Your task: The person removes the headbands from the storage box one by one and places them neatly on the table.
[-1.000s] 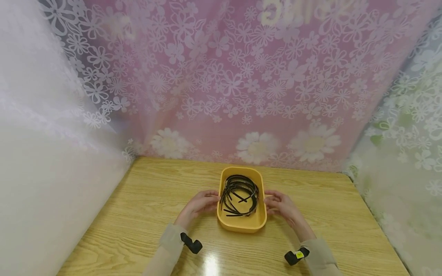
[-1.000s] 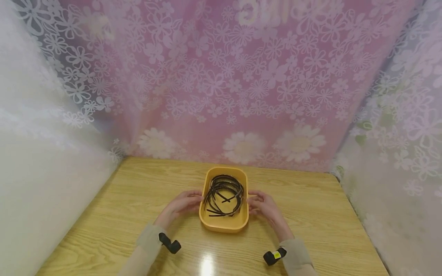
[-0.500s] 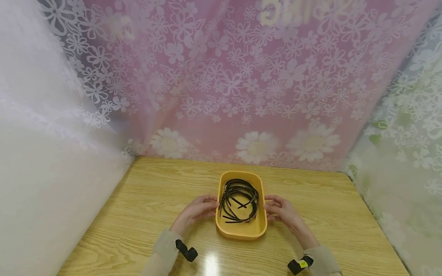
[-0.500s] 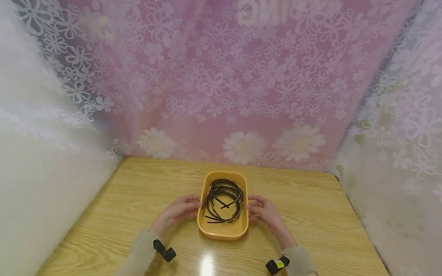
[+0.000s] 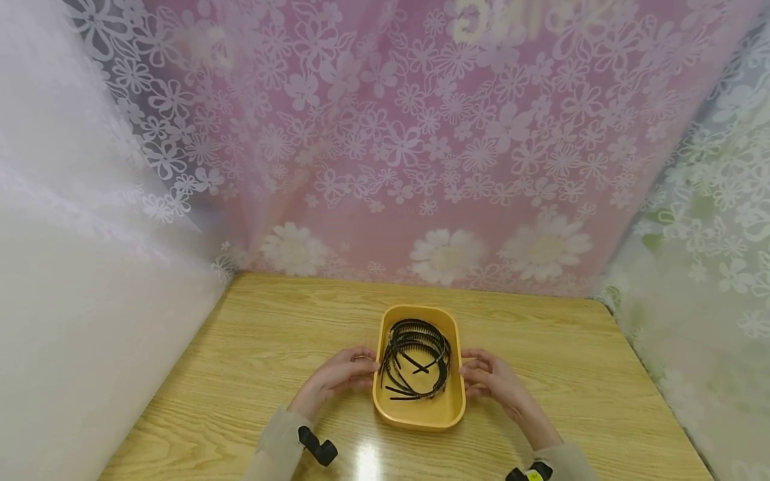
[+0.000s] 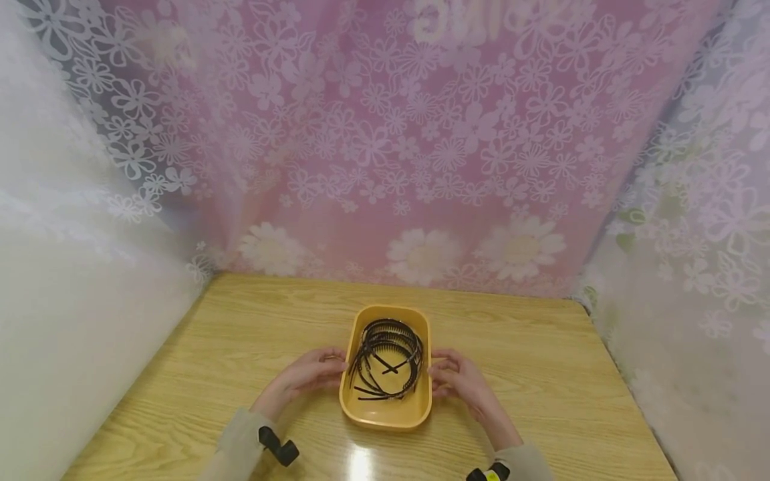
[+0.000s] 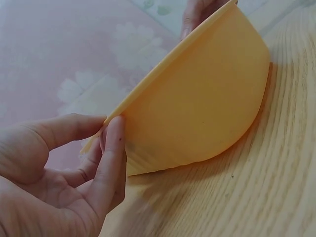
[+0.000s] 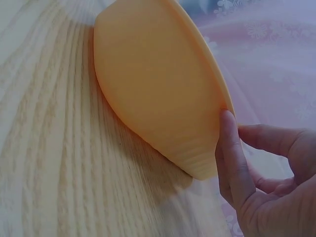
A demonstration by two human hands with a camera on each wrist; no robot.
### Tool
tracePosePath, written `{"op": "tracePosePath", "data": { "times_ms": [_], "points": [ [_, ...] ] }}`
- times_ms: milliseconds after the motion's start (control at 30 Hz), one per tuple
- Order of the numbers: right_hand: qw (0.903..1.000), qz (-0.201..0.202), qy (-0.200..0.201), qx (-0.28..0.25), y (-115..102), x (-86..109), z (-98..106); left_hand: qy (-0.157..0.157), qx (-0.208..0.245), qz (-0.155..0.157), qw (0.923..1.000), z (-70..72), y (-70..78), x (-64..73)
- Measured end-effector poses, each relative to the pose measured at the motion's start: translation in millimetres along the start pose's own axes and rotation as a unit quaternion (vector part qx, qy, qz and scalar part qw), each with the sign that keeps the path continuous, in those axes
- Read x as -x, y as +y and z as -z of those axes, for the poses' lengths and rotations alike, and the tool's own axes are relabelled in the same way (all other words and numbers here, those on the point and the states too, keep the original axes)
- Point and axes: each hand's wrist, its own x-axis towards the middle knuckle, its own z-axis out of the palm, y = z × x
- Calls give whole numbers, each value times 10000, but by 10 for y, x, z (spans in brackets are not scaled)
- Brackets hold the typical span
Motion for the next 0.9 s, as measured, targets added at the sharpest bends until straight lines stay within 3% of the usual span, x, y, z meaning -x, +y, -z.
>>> {"op": "tracePosePath", "data": {
  "times_ms": [200,400,500,600,667,733,900],
  "points": [
    [9999,-65,-91,-36,-11,44,-16,-127,-42,24,9999,1,-3,36],
    [9999,-55,-131,-3,-24,33,-9,-29,-307,-46,9995,3,42,62],
    [9997,-71,-191,95,-33,21,7,70,-782,-403,9961,-9,89,67],
    [9993,-78,-273,226,-51,11,32,289,-1426,-965,9846,-52,146,61],
    [9991,-88,-308,271,-65,10,42,537,-2045,-1309,9686,-93,176,57],
    [9991,-104,-311,278,-73,9,45,807,-2735,-1576,9454,-134,195,46],
    [9991,-96,-298,303,-67,1,47,1242,-4528,-2095,8577,-224,214,26]
  ]
}}
